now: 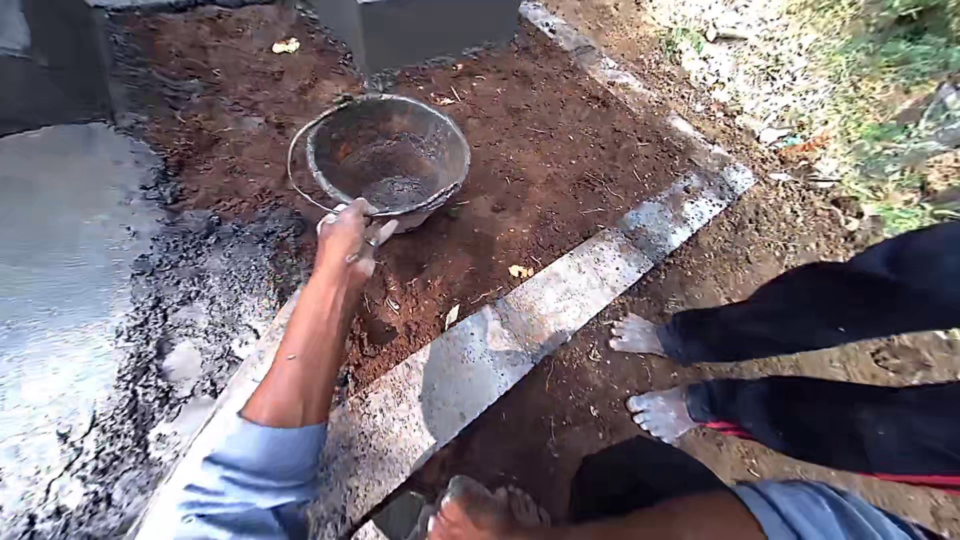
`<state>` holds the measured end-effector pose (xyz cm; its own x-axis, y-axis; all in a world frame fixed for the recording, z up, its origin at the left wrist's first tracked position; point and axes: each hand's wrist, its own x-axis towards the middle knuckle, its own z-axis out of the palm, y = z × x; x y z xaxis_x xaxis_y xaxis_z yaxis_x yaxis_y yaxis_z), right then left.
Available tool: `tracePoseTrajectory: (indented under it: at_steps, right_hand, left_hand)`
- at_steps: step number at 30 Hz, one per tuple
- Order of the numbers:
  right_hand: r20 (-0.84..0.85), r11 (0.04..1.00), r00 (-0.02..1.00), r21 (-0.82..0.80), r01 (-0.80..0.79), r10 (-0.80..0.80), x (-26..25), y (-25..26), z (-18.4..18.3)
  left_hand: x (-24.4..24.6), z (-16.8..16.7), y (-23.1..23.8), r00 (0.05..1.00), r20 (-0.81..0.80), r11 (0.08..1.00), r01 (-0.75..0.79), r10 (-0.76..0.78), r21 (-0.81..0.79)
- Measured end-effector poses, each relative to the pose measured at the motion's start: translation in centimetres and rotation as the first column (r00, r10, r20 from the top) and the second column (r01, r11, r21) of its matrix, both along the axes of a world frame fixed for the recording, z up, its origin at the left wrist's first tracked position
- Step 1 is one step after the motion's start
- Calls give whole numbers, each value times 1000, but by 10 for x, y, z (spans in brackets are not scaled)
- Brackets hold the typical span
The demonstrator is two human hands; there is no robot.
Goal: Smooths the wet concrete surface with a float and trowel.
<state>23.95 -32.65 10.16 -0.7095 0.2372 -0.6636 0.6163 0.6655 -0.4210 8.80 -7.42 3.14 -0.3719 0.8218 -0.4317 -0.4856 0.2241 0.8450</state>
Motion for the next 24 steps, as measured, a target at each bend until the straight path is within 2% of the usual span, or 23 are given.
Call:
tracePoseTrajectory:
  at_steps: [2,4,8,10,12,14,15,17,18,19,21,24]
  right_hand:
    - [-19,995,995,28,-95,95,0,-2,-10]
    - [37,983,983,-35,-181,182,-8,1,-7]
    - [144,977,970,-117,-180,196,-22,-3,-2]
    - [178,988,977,-116,-99,119,-26,-7,-2]
    - [205,998,979,-64,27,-14,-28,-3,16]
    - [420,990,907,-113,84,-29,-47,26,80]
    - [388,982,907,-32,189,-162,-49,32,102]
    - [135,871,864,168,462,-485,-54,39,122]
    - [99,856,856,165,489,-508,-59,43,126]
    - [103,892,890,139,430,-445,-60,41,121]
    - [-9,944,954,140,298,-300,-50,24,79]
    - [4,960,964,94,265,-266,-45,13,34]
  left_hand:
    - [20,12,-22,997,42,998,64,-65,16]
    - [46,21,-48,984,107,989,138,-143,47]
    - [105,14,-88,932,244,961,276,-268,0]
    - [127,2,-94,902,290,935,350,-319,-58]
    - [140,-4,-102,874,254,887,450,-415,-99]
    - [145,-4,-109,851,187,848,515,-490,-122]
    - [145,-4,-111,848,173,844,523,-500,-123]
    - [142,-5,-112,855,178,854,508,-486,-109]
    - [140,-7,-110,859,184,861,500,-478,-95]
    - [137,-8,-108,858,196,863,498,-475,-83]
    - [133,-12,-105,844,191,852,520,-502,-59]
    - [119,-9,-106,757,20,756,653,-653,-34]
